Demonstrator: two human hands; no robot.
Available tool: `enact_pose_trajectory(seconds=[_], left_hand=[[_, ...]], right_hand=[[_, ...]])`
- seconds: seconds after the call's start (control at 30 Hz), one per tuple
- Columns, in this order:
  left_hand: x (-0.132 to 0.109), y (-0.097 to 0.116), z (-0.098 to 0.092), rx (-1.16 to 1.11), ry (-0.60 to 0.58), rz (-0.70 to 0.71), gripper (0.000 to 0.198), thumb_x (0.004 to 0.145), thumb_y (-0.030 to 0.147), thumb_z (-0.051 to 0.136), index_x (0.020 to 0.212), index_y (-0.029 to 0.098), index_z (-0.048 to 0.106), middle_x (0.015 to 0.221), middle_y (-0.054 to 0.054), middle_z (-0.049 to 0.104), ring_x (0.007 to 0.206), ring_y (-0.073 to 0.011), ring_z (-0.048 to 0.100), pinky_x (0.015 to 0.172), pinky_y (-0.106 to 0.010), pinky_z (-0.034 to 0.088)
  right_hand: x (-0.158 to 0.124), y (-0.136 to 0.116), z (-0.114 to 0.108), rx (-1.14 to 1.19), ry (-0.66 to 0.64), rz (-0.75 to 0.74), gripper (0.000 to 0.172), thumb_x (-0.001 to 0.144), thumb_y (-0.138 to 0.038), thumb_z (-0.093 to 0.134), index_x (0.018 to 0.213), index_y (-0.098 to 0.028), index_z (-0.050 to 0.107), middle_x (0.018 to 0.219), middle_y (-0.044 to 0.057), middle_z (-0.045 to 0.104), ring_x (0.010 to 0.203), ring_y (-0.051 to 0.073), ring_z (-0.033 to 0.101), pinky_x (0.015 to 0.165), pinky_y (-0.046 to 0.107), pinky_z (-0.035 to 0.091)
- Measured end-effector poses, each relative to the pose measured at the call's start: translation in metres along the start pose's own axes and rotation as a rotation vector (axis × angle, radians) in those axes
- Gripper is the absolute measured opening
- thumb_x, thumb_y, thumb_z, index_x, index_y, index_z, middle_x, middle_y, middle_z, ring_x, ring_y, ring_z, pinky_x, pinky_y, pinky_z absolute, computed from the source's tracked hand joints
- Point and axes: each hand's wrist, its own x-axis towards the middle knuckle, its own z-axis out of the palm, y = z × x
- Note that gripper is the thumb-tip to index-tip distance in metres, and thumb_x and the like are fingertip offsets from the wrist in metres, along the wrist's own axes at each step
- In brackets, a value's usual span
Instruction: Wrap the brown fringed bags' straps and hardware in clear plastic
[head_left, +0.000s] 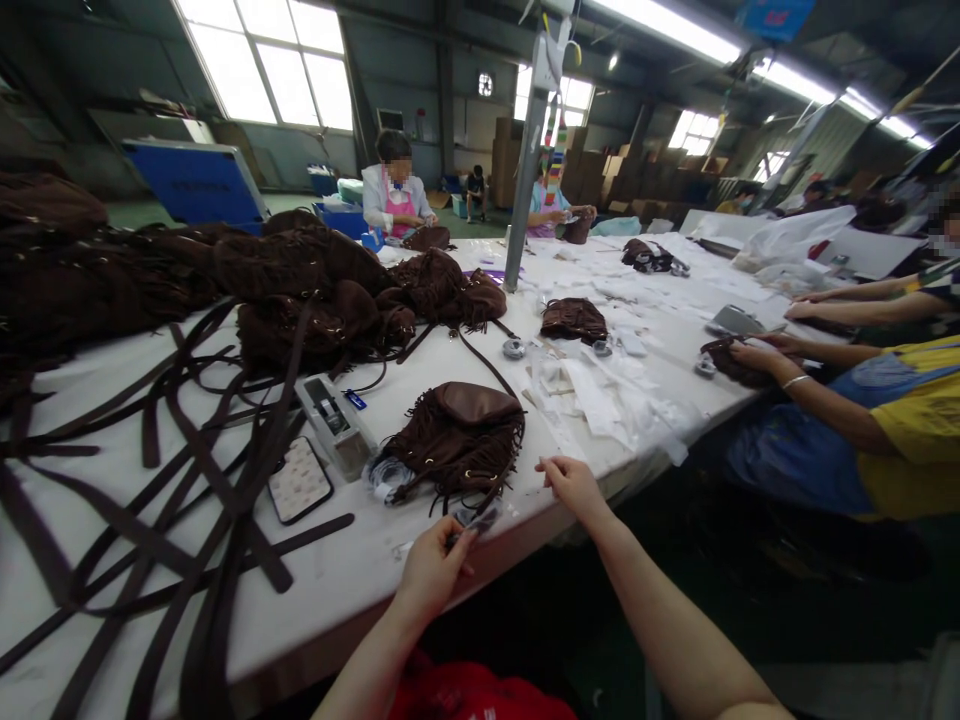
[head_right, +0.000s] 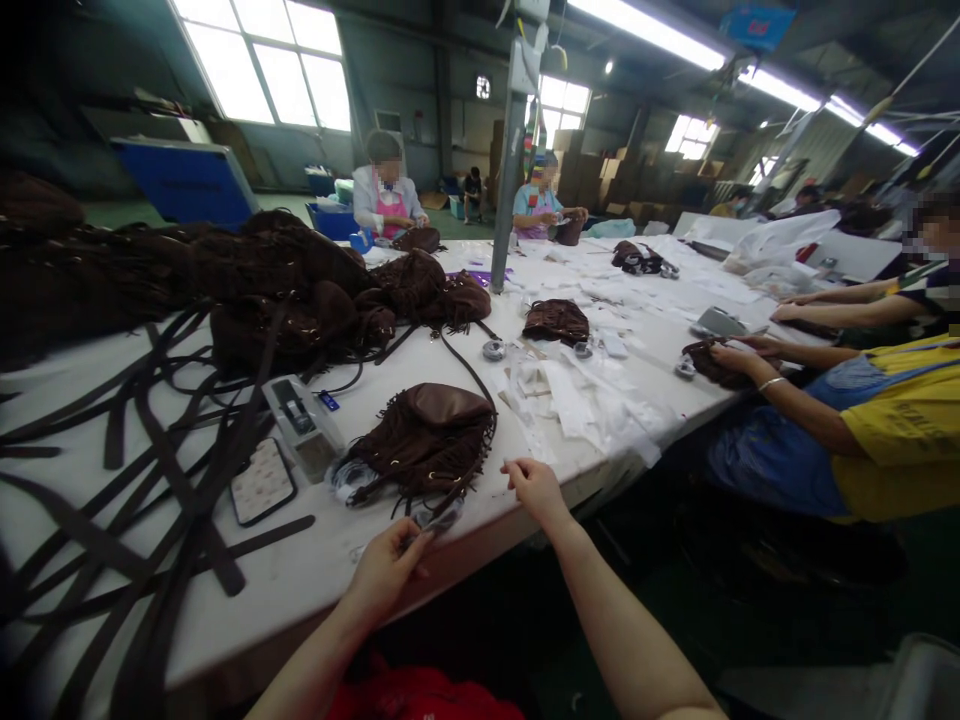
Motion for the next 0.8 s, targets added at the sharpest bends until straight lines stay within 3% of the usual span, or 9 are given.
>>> enact_pose_trajectory(seconds=[0.13, 0.23, 0.4, 0.63, 0.8], left_hand=[[0.002, -0.002, -0.002, -0.008, -0.007, 0.016, 0.033, 0.081, 0.052, 0.051, 0.069, 0.021, 0.048, 0.045, 0.003, 0.058, 0.049, -0.0158, 0.058, 0.055, -0.023, 0.039], [0.003, -0.004, -0.001, -0.128, 0.004, -0.027, 0.036, 0.077, 0.056, 0.053, 0.072, 0.02, 0.048, 0.052, 0.002, 0.061, 0.049, -0.0152, 0.059, 0.051, -0.023, 0.041], [0.006, -0.009, 0.001, -0.319, 0.016, -0.12, 0.044, 0.067, 0.06, 0.061, 0.08, 0.019, 0.052, 0.065, 0.001, 0.064, 0.046, -0.0129, 0.058, 0.047, -0.022, 0.041], [0.006, -0.012, 0.0, -0.251, 0.021, -0.059, 0.045, 0.071, 0.064, 0.056, 0.073, 0.019, 0.051, 0.056, 0.003, 0.059, 0.044, -0.012, 0.053, 0.049, -0.023, 0.04], [0.007, -0.014, 0.001, -0.199, 0.013, -0.06, 0.044, 0.074, 0.064, 0.05, 0.07, 0.021, 0.046, 0.046, 0.005, 0.053, 0.04, -0.0128, 0.051, 0.047, -0.023, 0.037]], right_hand=[[0.032, 0.014, -0.028, -0.353, 0.163, -0.031, 0.03, 0.085, -0.041, 0.05, 0.086, -0.019, 0.07, 0.079, 0.004, 0.071, 0.072, 0.017, 0.064, 0.066, 0.025, 0.044], [0.057, 0.022, -0.042, -0.554, 0.207, 0.025, 0.026, 0.087, -0.034, 0.048, 0.092, -0.02, 0.069, 0.09, 0.005, 0.072, 0.082, 0.017, 0.065, 0.071, 0.025, 0.043], [0.1, 0.027, -0.051, -0.65, 0.177, 0.062, 0.024, 0.087, -0.031, 0.049, 0.094, -0.02, 0.07, 0.094, 0.006, 0.072, 0.089, 0.019, 0.064, 0.074, 0.026, 0.043], [0.167, 0.015, -0.06, -0.782, 0.078, 0.058, 0.033, 0.089, -0.02, 0.043, 0.116, -0.019, 0.063, 0.12, 0.011, 0.063, 0.101, 0.022, 0.062, 0.082, 0.029, 0.043], [0.185, -0.001, -0.047, -0.847, 0.004, -0.004, 0.034, 0.088, -0.023, 0.046, 0.119, -0.018, 0.061, 0.122, 0.013, 0.06, 0.108, 0.024, 0.058, 0.088, 0.033, 0.042]])
